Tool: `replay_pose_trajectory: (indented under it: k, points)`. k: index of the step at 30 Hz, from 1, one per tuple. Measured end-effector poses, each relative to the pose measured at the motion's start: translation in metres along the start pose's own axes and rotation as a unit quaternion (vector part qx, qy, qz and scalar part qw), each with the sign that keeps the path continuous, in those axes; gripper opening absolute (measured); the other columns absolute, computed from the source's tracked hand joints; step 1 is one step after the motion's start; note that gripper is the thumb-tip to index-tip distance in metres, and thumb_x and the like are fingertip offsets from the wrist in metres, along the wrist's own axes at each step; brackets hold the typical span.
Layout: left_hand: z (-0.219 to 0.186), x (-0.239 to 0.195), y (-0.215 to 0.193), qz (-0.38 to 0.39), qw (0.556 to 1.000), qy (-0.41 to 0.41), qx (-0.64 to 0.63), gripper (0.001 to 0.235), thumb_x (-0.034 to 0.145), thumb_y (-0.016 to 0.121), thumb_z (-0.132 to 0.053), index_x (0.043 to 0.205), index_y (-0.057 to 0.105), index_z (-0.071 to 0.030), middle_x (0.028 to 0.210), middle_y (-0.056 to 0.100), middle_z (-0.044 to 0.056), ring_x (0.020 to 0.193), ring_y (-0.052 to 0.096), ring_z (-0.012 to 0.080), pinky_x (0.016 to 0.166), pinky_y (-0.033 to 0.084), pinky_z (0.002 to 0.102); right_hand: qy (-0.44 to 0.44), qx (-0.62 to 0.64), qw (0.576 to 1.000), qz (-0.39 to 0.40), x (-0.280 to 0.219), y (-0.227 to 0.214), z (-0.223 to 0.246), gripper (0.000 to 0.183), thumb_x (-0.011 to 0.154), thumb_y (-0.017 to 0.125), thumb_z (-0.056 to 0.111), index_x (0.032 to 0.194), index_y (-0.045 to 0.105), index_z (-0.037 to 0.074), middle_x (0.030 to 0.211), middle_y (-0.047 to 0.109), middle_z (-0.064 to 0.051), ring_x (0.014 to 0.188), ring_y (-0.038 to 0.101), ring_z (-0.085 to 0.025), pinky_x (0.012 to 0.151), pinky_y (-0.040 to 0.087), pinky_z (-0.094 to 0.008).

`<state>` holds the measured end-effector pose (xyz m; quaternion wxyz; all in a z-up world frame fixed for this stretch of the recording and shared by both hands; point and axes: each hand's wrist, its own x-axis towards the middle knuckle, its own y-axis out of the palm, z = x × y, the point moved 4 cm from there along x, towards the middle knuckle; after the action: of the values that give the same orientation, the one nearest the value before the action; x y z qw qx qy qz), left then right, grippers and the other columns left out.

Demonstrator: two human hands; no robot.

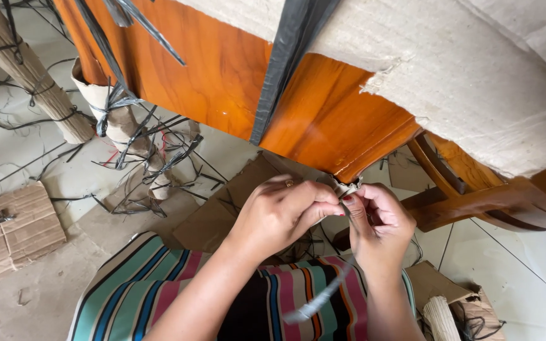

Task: Wrapping wooden chair legs with protective cardboard and securing them with plastic ties.

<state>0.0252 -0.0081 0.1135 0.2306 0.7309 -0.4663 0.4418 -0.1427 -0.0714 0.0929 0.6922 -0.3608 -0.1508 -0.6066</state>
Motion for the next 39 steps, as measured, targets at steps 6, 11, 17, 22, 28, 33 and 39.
replay_pose_trajectory:
  k: [6, 11, 17, 22, 28, 33, 39]
  points:
    - [-0.008, 0.004, -0.001, 0.053, 0.992, 0.062, 0.094, 0.012, 0.096, 0.068, -0.008, 0.085, 0.064, -0.006, 0.067, 0.065, 0.012, 0.056, 0.063, 0.0319, 0.061, 0.057, 0.040, 0.005, -0.021, 1.000, -0.002, -0.001, 0.000, 0.010, 0.008, 0.094, 0.068, -0.009, 0.089, 0.067, -0.002, 0.060, 0.055, -0.010, 0.061, 0.050, -0.012, 0.058, 0.049, -0.029]
    - [-0.002, 0.009, -0.004, 0.067, 0.975, 0.161, 0.140, 0.017, 0.099, 0.067, -0.003, 0.082, 0.063, -0.007, 0.073, 0.065, 0.007, 0.062, 0.062, 0.0265, 0.068, 0.056, 0.035, -0.017, -0.041, 0.999, 0.001, 0.000, 0.002, 0.016, 0.009, 0.095, 0.070, -0.003, 0.087, 0.069, 0.000, 0.061, 0.057, -0.010, 0.057, 0.050, -0.012, 0.055, 0.049, -0.030]
    - [0.023, -0.002, -0.008, 0.141, 0.969, 0.150, 0.140, 0.010, 0.102, 0.064, 0.004, 0.101, 0.063, -0.005, 0.101, 0.073, 0.007, 0.085, 0.067, 0.0232, 0.084, 0.049, 0.037, 0.013, -0.087, 0.989, 0.116, -0.017, -0.014, 0.007, 0.007, 0.090, 0.071, 0.001, 0.097, 0.070, -0.001, 0.091, 0.075, -0.009, 0.081, 0.072, -0.016, 0.075, 0.061, -0.026]
    - [0.025, 0.000, -0.011, 0.162, 0.973, 0.131, 0.098, 0.012, 0.106, 0.058, -0.001, 0.103, 0.064, -0.010, 0.102, 0.071, 0.002, 0.085, 0.066, 0.0215, 0.085, 0.046, 0.035, 0.081, 0.030, 0.985, 0.150, -0.013, -0.001, 0.021, 0.019, 0.092, 0.071, 0.013, 0.103, 0.075, -0.003, 0.098, 0.080, -0.010, 0.086, 0.072, -0.013, 0.077, 0.059, -0.026]
    - [0.029, 0.001, -0.011, 0.150, 0.988, 0.042, -0.024, 0.016, 0.105, 0.060, 0.000, 0.102, 0.064, -0.015, 0.103, 0.074, -0.002, 0.102, 0.075, 0.0168, 0.083, 0.045, 0.031, 0.156, 0.392, 0.895, 0.146, -0.018, -0.002, -0.017, 0.019, 0.098, 0.069, 0.007, 0.111, 0.069, -0.006, 0.075, 0.062, -0.013, 0.055, 0.045, -0.016, 0.049, 0.043, -0.029]
    - [0.047, -0.003, -0.009, 0.145, 0.960, -0.138, -0.197, 0.016, 0.106, 0.055, -0.015, 0.107, 0.069, -0.006, 0.097, 0.077, 0.004, 0.093, 0.077, 0.0124, 0.089, 0.063, 0.024, 0.083, -0.038, 0.993, 0.075, -0.006, -0.019, 0.003, 0.012, 0.097, 0.066, 0.008, 0.089, 0.066, 0.000, 0.070, 0.059, -0.006, 0.060, 0.051, -0.012, 0.055, 0.041, -0.024]
    - [0.035, 0.009, -0.018, 0.162, 0.981, 0.018, -0.103, 0.013, 0.105, 0.057, -0.002, 0.099, 0.066, -0.009, 0.094, 0.074, 0.002, 0.084, 0.076, 0.0196, 0.076, 0.060, 0.032, -0.171, -0.161, 0.970, 0.055, 0.010, -0.009, 0.007, 0.006, 0.095, 0.067, -0.013, 0.092, 0.068, -0.008, 0.083, 0.068, -0.016, 0.075, 0.064, -0.023, 0.069, 0.053, -0.031]
